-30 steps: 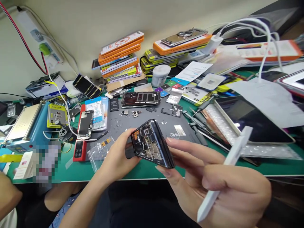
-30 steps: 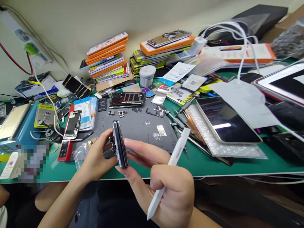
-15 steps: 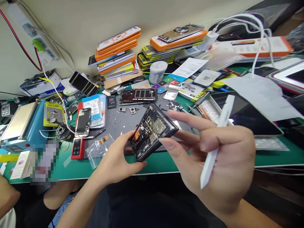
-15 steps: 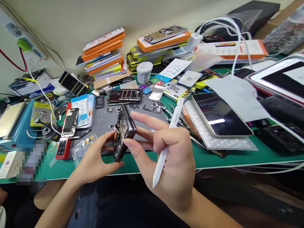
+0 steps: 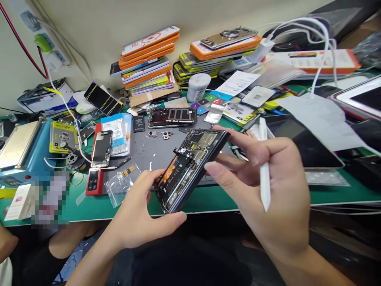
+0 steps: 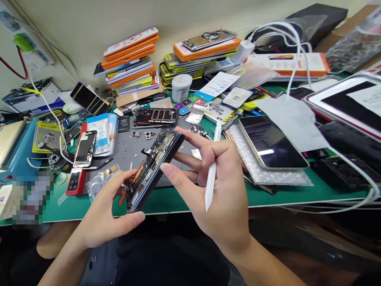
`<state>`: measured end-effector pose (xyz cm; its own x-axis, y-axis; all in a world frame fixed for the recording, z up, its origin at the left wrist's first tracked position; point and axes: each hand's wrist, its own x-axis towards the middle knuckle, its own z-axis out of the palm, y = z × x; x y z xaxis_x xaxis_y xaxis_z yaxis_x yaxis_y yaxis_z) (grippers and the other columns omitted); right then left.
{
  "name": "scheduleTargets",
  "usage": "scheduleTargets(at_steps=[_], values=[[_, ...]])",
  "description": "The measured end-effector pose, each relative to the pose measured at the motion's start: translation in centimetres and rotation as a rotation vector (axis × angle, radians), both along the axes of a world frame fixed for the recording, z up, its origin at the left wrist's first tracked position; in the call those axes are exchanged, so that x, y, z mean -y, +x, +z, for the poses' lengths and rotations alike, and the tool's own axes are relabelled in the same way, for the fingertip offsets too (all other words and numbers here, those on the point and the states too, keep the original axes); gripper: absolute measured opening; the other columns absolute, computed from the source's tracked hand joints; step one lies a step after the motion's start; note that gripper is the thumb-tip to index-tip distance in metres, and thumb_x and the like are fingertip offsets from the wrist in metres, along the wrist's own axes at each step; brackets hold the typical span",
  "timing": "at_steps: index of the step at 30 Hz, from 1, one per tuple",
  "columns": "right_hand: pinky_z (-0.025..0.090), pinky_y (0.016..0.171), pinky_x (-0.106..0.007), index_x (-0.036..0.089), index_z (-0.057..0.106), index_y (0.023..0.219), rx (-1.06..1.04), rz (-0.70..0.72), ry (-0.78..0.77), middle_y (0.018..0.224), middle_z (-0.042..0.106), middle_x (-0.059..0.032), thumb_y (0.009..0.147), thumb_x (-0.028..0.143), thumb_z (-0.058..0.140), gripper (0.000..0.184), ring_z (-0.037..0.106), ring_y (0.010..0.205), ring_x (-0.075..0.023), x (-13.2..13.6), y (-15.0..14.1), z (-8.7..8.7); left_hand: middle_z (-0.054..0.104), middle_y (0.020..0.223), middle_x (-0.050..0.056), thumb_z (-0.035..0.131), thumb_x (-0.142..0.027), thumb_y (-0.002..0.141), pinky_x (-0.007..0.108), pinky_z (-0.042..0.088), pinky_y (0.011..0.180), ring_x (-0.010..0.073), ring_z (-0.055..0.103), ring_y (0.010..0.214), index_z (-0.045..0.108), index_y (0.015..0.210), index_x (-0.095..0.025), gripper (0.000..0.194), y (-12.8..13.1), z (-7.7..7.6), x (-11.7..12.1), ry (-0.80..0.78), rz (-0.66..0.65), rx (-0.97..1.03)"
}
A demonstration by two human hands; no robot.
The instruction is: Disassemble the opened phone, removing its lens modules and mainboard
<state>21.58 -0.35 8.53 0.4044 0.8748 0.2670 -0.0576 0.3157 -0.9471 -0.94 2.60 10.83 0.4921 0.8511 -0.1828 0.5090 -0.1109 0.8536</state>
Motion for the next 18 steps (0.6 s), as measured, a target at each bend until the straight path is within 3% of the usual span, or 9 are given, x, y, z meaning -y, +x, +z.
scheduleTargets(at_steps=[3,9,12,15,18], values=[[0.077,0.077,-0.033,0.03,0.043,0.098,-0.014,0.012,-0.014,0.153,0.073,-0.0021,0.092,0.029,0.093,0.051,0.083,0.123,-0.03,0.2,-0.1,-0.1,0.068,0.123,0.003,0.085,-0.042,0.084,0.034,0.057,0.082,0.0216,0.063,0.096,0.068,0.147,-0.033,0.067,0.1,0.0,0.1,-0.003,0.013,-0.002],[0.075,0.095,-0.033,0.03,0.044,0.099,-0.029,0.056,-0.019,0.158,0.071,-0.0004,0.095,0.026,0.09,0.046,0.077,0.136,-0.0282,0.2,-0.2,-0.5,0.066,0.138,0.006,0.089,-0.042,0.084,0.039,0.061,0.094,0.0264,0.066,0.116,0.063,0.15,-0.032,0.072,-0.2,-0.3,0.6,0.054,0.054,-0.021],[0.073,0.1,-0.032,0.03,0.045,0.098,-0.048,0.081,-0.023,0.157,0.072,0.0,0.096,0.024,0.087,0.043,0.079,0.132,-0.0264,0.2,0.0,-0.9,0.064,0.136,0.008,0.09,-0.041,0.087,0.044,0.062,0.102,0.0272,0.065,0.119,0.055,0.158,-0.031,0.08,-0.4,-1.2,1.2,0.219,0.098,-0.075],[0.073,0.094,-0.027,0.03,0.045,0.097,-0.068,0.12,-0.049,0.161,0.07,0.0007,0.098,0.025,0.086,0.041,0.081,0.126,-0.0247,0.2,0.3,-1.4,0.063,0.139,0.011,0.088,-0.037,0.091,0.045,0.064,0.105,0.0288,0.066,0.125,0.047,0.165,-0.028,0.085,-0.3,-2.4,2.2,0.462,0.137,-0.15],[0.073,0.095,-0.027,0.03,0.045,0.096,-0.074,0.145,-0.083,0.16,0.071,0.0003,0.099,0.027,0.085,0.04,0.068,0.148,-0.0268,0.2,0.6,-2.0,0.06,0.148,0.015,0.087,-0.032,0.093,0.048,0.065,0.11,0.0319,0.065,0.136,0.041,0.168,-0.027,0.087,0.1,-3.8,3.5,0.579,0.189,-0.194]])
